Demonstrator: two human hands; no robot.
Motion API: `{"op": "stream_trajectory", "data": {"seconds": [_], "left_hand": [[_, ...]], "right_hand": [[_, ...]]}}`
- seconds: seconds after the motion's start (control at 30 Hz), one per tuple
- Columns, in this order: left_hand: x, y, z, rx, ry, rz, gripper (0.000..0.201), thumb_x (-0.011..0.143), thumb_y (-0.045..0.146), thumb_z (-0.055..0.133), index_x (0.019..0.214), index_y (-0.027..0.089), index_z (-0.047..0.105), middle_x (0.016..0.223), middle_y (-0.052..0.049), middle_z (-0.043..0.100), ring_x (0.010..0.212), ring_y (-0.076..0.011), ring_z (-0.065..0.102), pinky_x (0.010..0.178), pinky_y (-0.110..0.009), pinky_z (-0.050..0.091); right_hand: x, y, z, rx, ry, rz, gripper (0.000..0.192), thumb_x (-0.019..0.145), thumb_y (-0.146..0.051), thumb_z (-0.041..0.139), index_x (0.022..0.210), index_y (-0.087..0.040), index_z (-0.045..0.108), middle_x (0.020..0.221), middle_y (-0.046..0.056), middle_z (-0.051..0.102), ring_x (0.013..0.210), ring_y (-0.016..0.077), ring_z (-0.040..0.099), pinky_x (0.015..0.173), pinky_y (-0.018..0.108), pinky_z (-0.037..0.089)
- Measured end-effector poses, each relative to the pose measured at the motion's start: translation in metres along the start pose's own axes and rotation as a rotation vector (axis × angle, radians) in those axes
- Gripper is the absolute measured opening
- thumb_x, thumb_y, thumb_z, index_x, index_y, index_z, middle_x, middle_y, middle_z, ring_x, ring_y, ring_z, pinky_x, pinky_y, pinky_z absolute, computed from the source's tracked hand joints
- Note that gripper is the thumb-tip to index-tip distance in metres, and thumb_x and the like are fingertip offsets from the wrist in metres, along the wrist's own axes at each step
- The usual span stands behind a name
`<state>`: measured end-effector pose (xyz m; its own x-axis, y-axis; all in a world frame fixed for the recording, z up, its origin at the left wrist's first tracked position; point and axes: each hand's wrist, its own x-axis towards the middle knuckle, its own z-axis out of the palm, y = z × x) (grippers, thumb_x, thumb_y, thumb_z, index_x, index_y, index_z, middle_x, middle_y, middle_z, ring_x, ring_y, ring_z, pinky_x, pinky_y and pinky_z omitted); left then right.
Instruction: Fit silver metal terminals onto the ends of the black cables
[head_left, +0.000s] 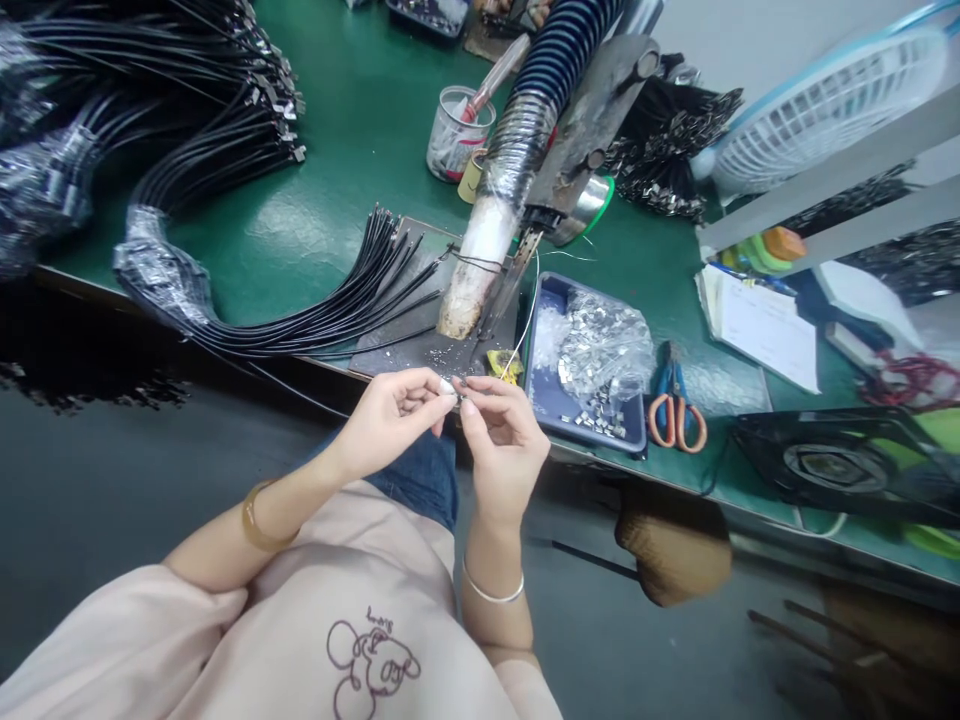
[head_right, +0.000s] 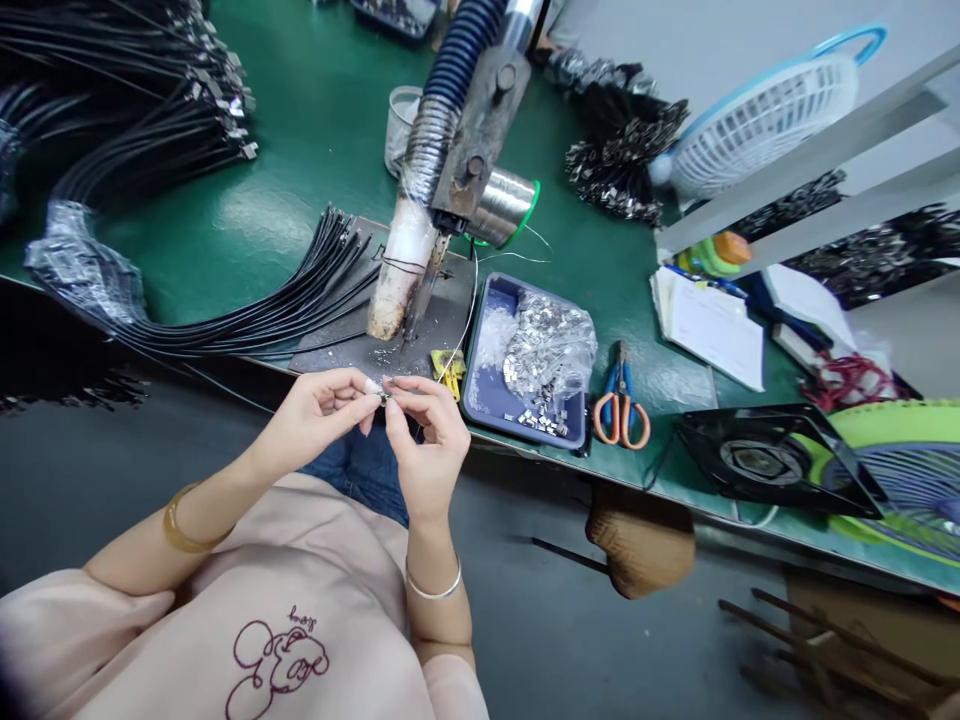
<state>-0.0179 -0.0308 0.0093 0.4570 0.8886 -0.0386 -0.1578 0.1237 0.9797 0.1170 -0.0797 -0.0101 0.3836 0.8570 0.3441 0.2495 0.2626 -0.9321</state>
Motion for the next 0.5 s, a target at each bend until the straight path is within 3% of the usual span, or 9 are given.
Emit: {"op": "stream_trajectory", "data": {"seconds": [0.2, 0.4, 0.5], "left_hand": [[0.007, 0.0, -0.001, -0.053, 0.021, -0.072, 0.02, 0.076, 0.032, 0.075, 0.074, 0.012, 0.071, 0.059, 0.001, 0.058, 0.054, -0.0083, 0.048, 0.053, -0.021, 0.04], [0.011, 0.001, 0.002, -0.051, 0.03, -0.069, 0.016, 0.071, 0.027, 0.073, 0.068, 0.011, 0.068, 0.061, 0.0, 0.059, 0.058, -0.0086, 0.049, 0.058, -0.022, 0.04], [0.012, 0.003, 0.002, -0.03, 0.019, -0.078, 0.015, 0.07, 0.024, 0.072, 0.066, 0.012, 0.065, 0.055, 0.003, 0.051, 0.053, -0.0063, 0.041, 0.054, -0.02, 0.034]], "right_hand": [[0.003, 0.0, -0.008, -0.105, 0.086, -0.056, 0.012, 0.098, -0.022, 0.058, 0.093, -0.021, 0.069, 0.098, 0.005, 0.073, 0.091, 0.0175, 0.075, 0.078, 0.033, 0.064], [-0.001, -0.006, -0.014, -0.355, 0.103, -0.416, 0.016, 0.088, -0.01, 0.069, 0.094, -0.024, 0.069, 0.095, 0.001, 0.076, 0.086, 0.0157, 0.074, 0.079, 0.031, 0.063], [0.0, -0.006, -0.014, -0.363, 0.051, -0.445, 0.018, 0.089, -0.009, 0.067, 0.098, -0.025, 0.069, 0.095, 0.001, 0.077, 0.086, 0.0158, 0.074, 0.077, 0.03, 0.062]]}}
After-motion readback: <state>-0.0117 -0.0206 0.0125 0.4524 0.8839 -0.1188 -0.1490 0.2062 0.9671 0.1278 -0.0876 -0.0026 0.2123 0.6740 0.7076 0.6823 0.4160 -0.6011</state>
